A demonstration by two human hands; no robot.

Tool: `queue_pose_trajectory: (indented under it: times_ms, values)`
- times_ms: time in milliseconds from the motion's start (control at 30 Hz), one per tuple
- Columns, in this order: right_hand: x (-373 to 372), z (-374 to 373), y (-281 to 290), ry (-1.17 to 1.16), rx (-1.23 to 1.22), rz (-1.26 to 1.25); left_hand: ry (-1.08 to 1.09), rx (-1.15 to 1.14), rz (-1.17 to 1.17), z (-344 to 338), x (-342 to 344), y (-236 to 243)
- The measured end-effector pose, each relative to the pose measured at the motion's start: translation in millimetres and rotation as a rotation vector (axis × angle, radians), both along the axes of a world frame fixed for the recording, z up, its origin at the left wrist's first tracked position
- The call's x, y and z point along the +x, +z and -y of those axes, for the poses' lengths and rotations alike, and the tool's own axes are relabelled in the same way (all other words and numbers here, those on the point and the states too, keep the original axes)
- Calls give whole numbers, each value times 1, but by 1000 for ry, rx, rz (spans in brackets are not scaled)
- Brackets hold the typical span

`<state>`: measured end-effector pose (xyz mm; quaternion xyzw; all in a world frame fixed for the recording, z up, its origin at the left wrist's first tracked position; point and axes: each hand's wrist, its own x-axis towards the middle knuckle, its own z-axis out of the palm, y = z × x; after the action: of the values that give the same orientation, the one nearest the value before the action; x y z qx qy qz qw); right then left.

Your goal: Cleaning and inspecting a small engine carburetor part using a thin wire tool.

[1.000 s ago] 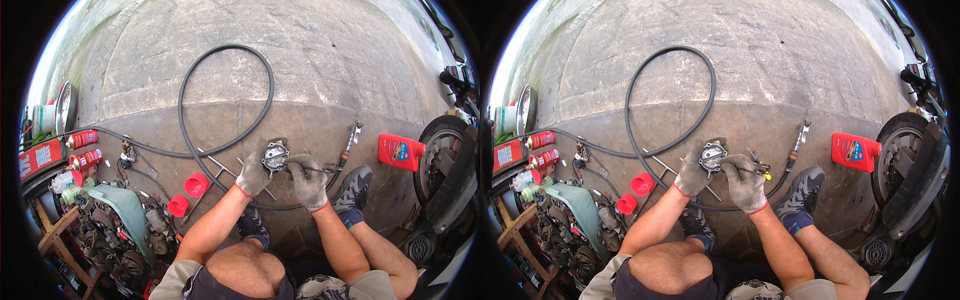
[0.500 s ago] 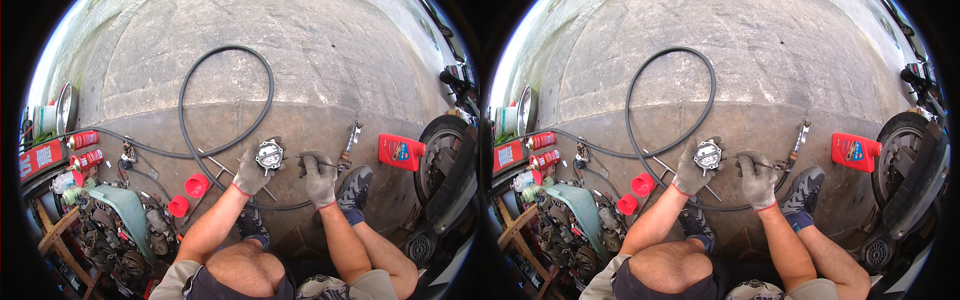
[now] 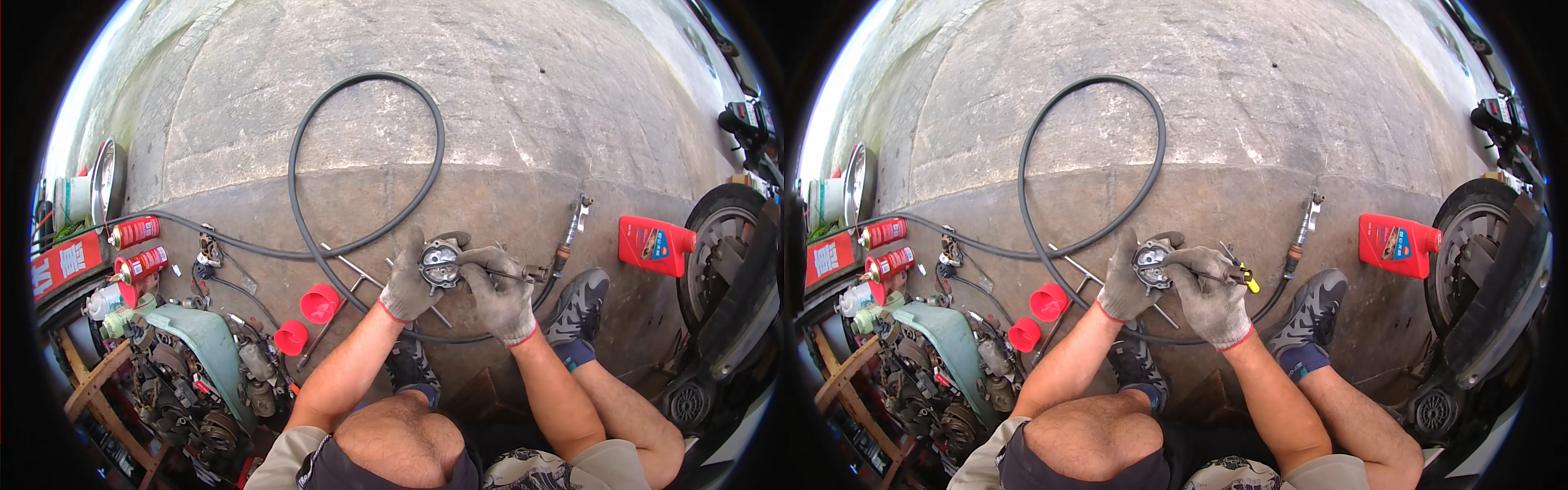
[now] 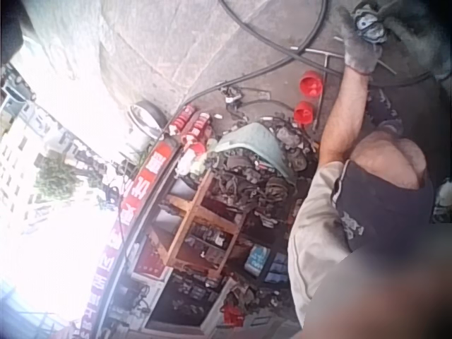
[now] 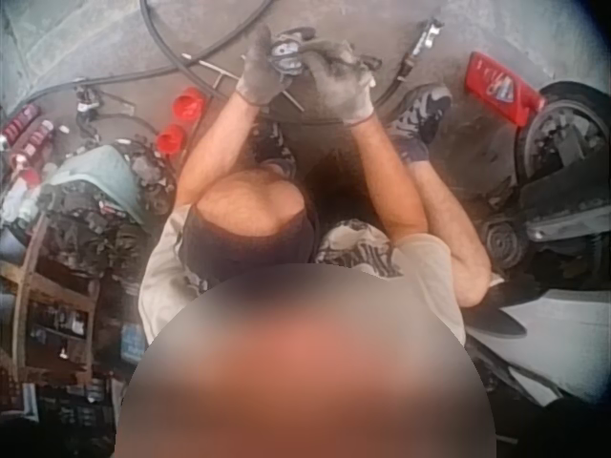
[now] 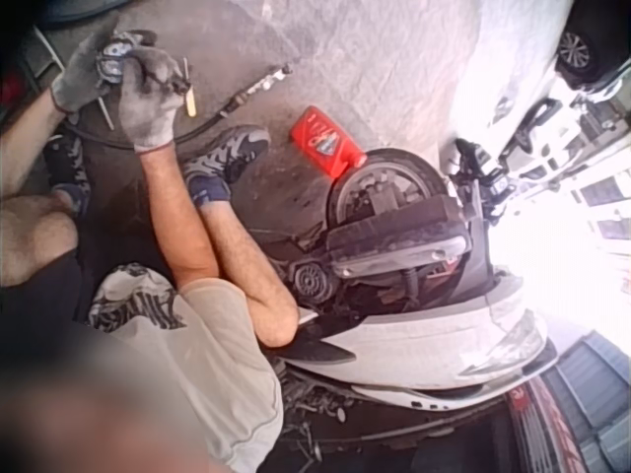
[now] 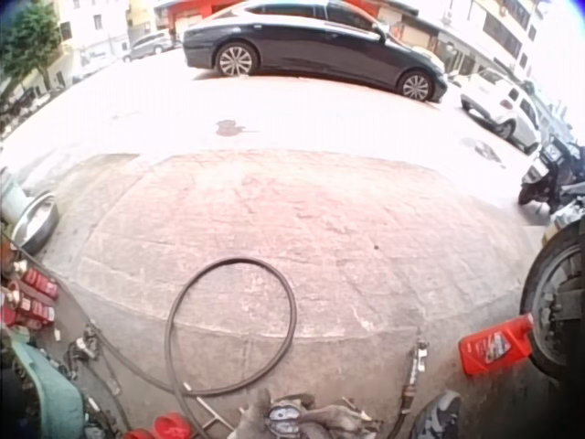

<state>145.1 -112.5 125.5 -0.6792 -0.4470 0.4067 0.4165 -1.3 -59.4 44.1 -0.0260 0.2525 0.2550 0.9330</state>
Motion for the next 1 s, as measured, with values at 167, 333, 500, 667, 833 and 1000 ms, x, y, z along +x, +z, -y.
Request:
queue_pose_trajectory:
  times_ms: [167, 333, 500, 667, 833, 1000]
  values:
    - [-9, -3, 2, -14, 67, -18, -21, -67, 86, 0, -5, -6]
    - [-9, -4, -1, 0, 41, 5, -11, -103, 88, 4, -2, -8]
    - [-10, -2, 0, 80, 90, 127, -6, -158, 205, 7, -3, -10]
    - [-11, -7, 4, 62, 62, 154, -18, -138, 148, 9, -3, -13]
    - [-7, -6, -4, 97, 95, 310, -31, -139, 156, 7, -2, -10]
    - [-10, -8, -5, 66, 122, 327, -67, -34, 119, 6, 0, -10]
